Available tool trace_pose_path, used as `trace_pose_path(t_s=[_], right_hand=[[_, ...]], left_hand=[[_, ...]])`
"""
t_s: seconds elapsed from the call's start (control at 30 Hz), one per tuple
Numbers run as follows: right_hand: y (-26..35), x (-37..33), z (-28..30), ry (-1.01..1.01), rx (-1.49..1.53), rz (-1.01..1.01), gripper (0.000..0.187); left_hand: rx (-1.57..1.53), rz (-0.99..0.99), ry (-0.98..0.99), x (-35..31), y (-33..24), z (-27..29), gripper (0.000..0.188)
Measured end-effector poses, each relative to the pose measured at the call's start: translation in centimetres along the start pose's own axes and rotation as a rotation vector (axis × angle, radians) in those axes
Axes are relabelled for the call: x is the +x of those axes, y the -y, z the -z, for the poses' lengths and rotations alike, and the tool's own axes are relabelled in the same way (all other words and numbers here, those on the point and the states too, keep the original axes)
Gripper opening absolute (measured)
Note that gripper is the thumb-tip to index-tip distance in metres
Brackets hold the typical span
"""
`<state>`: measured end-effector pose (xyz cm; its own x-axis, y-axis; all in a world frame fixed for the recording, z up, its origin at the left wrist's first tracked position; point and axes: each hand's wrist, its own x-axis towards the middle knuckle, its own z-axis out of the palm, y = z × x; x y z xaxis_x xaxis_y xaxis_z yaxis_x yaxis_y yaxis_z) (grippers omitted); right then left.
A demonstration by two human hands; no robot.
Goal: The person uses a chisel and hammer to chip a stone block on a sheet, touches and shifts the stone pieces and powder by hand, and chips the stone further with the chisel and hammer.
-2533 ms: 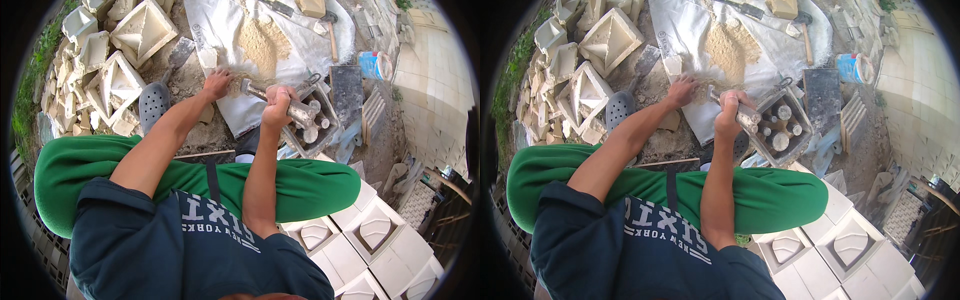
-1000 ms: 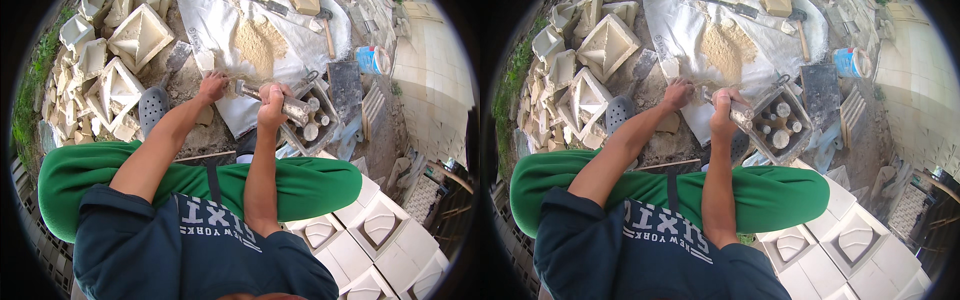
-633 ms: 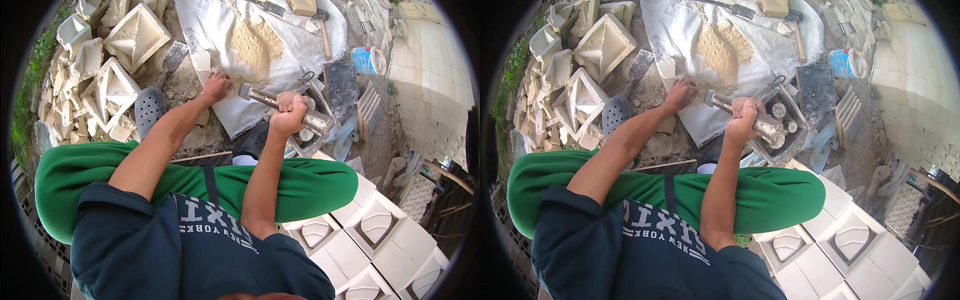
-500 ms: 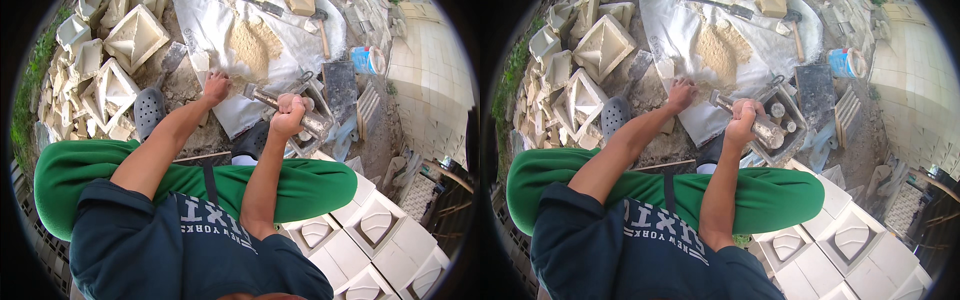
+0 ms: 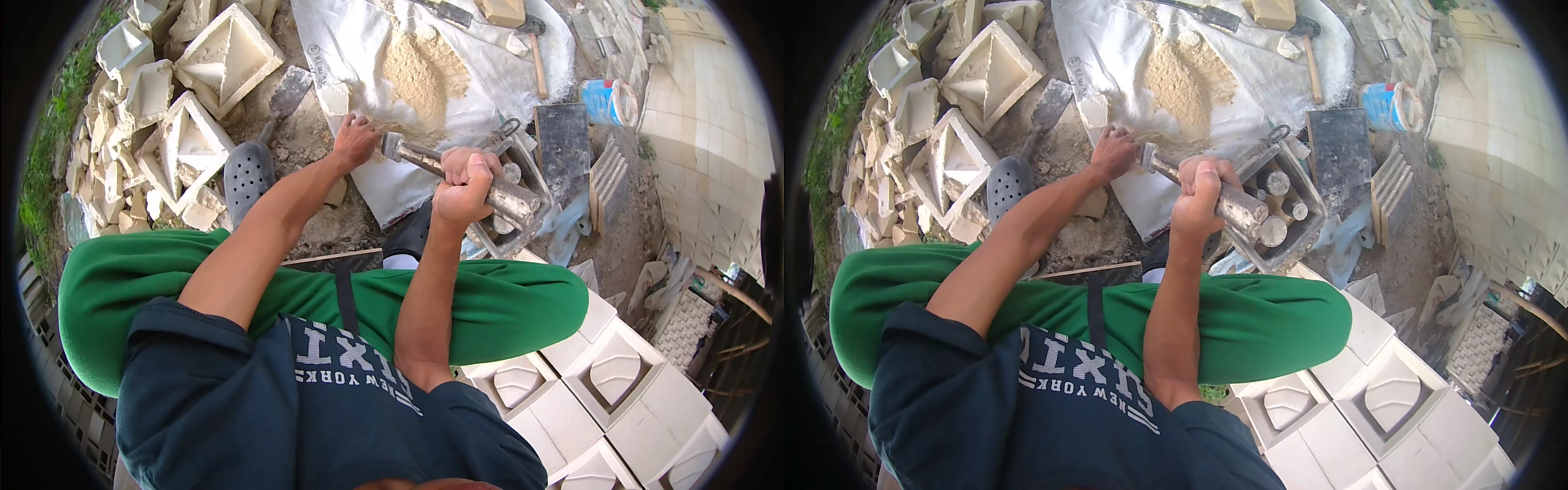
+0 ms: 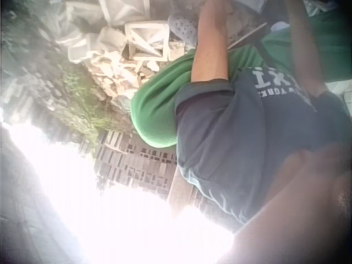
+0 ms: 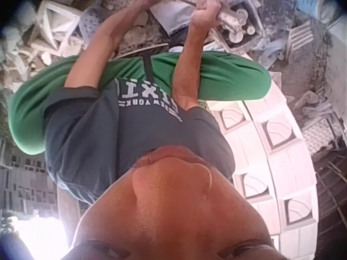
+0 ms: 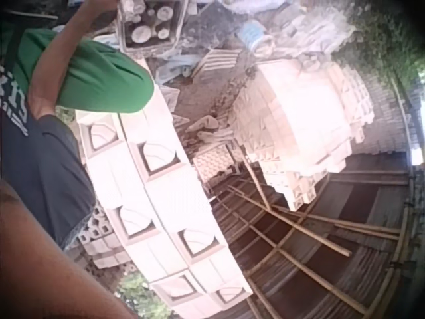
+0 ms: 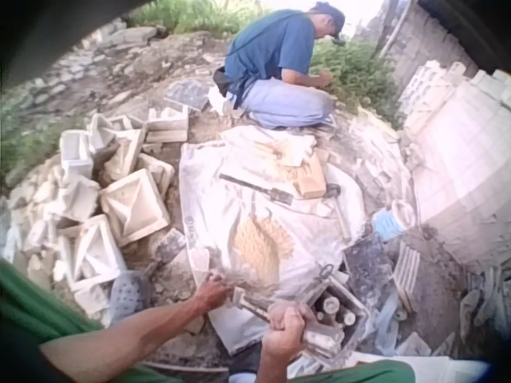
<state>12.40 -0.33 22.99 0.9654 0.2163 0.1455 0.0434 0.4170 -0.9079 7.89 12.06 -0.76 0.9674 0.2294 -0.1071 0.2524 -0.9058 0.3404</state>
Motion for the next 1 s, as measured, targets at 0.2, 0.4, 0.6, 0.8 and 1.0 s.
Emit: trace_pose_path(t_s=[0.2,0.4,0.6,0.8,1.0], right_hand=[[0.2,0.6,0.5,-0.008,-0.022,0.039,0.025],[-0.7,0.5,0.3,0.027,-0.102,0.009,0.022],[-4.3,0.7,0.9,0.035,-0.202,-0.074,0.021],[-1.4,0.8,0.5,0.055,-0.059,0.038,0.021],[-4.3,0.7,-0.3,-0.001,-0.182,-0.081,0.024]], left_hand=[[-0.014,0.033,0.006,0.3,-0.4,0.2,0.017],[-0.077,0.090,0.006,0.3,-0.8,0.3,0.018],[-0.099,0.115,-0.020,-0.1,-0.3,-0.6,0.014],[-0.100,0.113,-0.038,-0.1,-0.2,-0.2,0.013],[-0.104,0.089,-0.045,-0.6,0.4,-0.4,0.014]])
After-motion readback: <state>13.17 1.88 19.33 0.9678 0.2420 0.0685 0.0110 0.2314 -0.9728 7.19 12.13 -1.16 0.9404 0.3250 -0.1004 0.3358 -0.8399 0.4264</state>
